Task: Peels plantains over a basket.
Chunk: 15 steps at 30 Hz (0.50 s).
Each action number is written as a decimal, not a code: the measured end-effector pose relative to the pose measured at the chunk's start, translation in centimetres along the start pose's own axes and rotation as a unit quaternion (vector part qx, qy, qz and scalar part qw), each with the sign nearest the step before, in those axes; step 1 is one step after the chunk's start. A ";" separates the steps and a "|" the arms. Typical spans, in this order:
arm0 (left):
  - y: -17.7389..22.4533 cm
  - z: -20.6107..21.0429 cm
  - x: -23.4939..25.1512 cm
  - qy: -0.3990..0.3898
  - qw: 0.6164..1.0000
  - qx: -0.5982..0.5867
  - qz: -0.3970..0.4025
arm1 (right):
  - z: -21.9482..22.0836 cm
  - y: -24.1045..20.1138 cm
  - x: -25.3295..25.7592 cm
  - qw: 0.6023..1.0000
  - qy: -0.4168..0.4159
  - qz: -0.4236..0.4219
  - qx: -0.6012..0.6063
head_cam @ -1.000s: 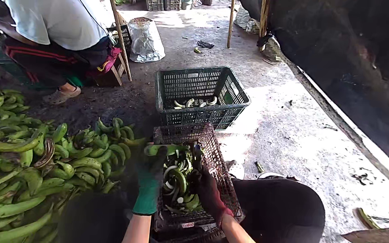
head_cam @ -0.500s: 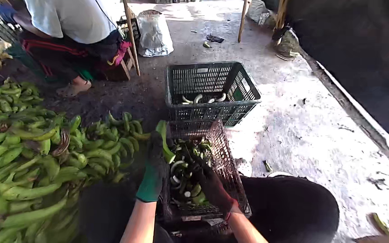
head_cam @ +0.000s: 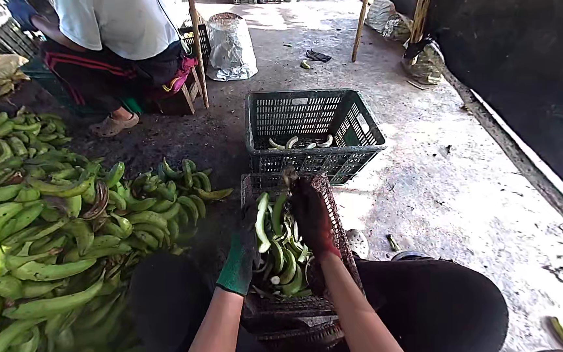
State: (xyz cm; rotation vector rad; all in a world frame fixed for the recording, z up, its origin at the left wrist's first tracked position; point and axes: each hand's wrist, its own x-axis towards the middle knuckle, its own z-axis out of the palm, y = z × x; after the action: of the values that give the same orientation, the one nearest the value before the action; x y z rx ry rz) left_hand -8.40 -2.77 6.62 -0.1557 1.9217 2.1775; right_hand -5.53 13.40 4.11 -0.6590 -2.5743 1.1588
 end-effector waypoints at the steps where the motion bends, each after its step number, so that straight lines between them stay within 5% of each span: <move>1: -0.7 -0.5 0.8 -0.011 1.000 -0.015 0.014 | 0.0 0.3 -1.2 0.999 -0.028 -0.016 0.026; 4: -1.7 -1.3 2.2 -0.034 0.997 -0.063 0.017 | 0.9 1.0 -6.9 0.989 -0.084 -0.120 0.030; 6: -1.1 -0.3 1.5 -0.056 0.994 -0.098 -0.011 | 0.8 0.8 -6.5 0.987 -0.028 -0.151 -0.043; 11: -0.6 0.5 -1.5 -0.046 0.997 0.041 -0.044 | -1.1 -0.7 0.3 0.996 0.059 -0.034 -0.066; 15: -1.4 -0.7 1.2 -0.010 0.998 0.045 0.031 | 0.6 0.5 -5.3 0.996 -0.045 -0.069 -0.013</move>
State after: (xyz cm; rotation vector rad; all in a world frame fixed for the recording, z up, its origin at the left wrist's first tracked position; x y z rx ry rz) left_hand -9.25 -3.15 4.96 -0.0593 2.0352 2.1165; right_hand -0.96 10.70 3.14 -0.4342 -2.6653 1.1378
